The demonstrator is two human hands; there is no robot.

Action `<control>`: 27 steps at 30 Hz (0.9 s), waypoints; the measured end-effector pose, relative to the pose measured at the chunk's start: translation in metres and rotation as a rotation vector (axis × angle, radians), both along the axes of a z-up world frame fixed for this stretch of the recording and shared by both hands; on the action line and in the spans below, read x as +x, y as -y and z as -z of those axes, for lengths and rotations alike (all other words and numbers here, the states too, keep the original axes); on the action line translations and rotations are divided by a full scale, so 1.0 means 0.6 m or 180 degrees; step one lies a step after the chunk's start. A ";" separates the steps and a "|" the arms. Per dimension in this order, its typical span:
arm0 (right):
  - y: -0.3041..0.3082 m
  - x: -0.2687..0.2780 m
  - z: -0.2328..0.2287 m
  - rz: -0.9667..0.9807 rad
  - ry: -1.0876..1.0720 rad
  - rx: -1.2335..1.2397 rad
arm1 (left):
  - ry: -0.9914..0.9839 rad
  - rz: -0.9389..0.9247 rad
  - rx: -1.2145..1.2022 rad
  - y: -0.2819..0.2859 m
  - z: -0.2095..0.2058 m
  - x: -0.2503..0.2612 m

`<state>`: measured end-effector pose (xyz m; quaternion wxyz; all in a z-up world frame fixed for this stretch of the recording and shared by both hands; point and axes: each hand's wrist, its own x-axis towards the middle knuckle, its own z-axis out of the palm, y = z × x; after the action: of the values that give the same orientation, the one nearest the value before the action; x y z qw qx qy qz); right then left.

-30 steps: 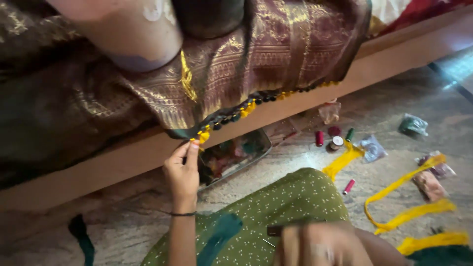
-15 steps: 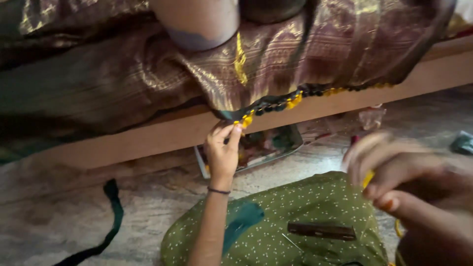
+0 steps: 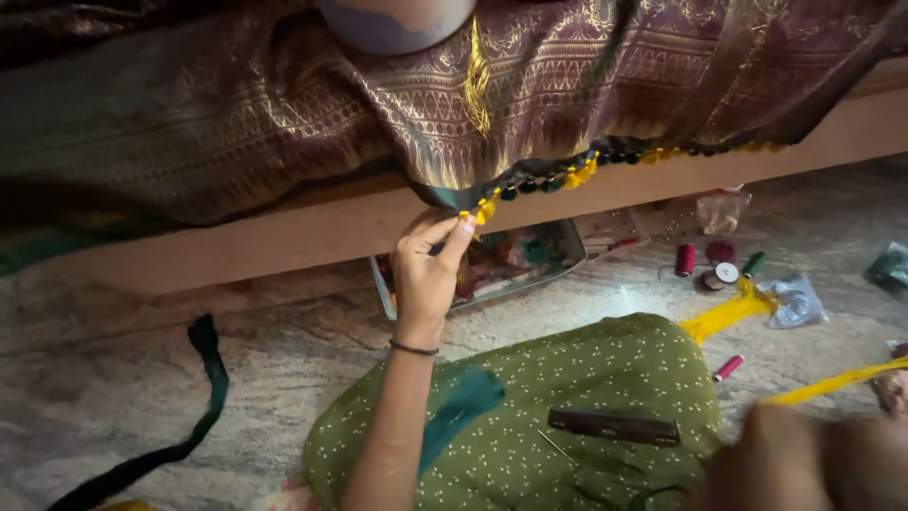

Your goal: Creating and attaching decorative tassels to the edge of a sari fabric.

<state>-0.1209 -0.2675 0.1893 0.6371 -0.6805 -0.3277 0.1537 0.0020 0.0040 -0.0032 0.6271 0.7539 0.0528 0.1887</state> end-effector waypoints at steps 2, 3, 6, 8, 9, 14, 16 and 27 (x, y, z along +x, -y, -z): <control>-0.037 0.089 0.040 0.0143 0.0221 -0.0231 | 0.0092 0.0227 -0.0350 -0.003 0.004 0.005; -0.087 0.123 0.047 0.0198 0.0331 -0.0353 | 0.0172 0.0442 -0.0733 -0.004 0.007 0.003; -0.148 0.261 0.147 0.0608 0.1528 -0.0714 | -0.0228 0.0750 -0.1346 -0.017 0.023 0.010; -0.157 0.285 0.171 0.0664 0.1812 -0.0966 | -0.0198 0.0973 -0.1535 -0.028 0.024 0.016; -0.160 0.296 0.184 0.0740 0.2090 -0.1231 | -0.0178 0.1218 -0.1728 -0.032 0.025 0.019; -0.174 0.303 0.190 0.0975 0.2342 -0.1651 | -0.0265 0.1166 -0.1735 -0.039 0.049 0.037; -0.180 0.300 0.190 0.1054 0.2513 -0.1646 | -0.0288 0.1172 -0.1731 -0.041 0.057 0.037; -0.217 0.355 0.104 0.0577 0.4887 -0.2200 | 0.0400 -0.0209 0.0651 0.012 -0.006 -0.016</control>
<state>0.0920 -0.1372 0.1269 0.0037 -0.7762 -0.5482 -0.3113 -0.0075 -0.0034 0.0004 0.5425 0.7984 0.0185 0.2605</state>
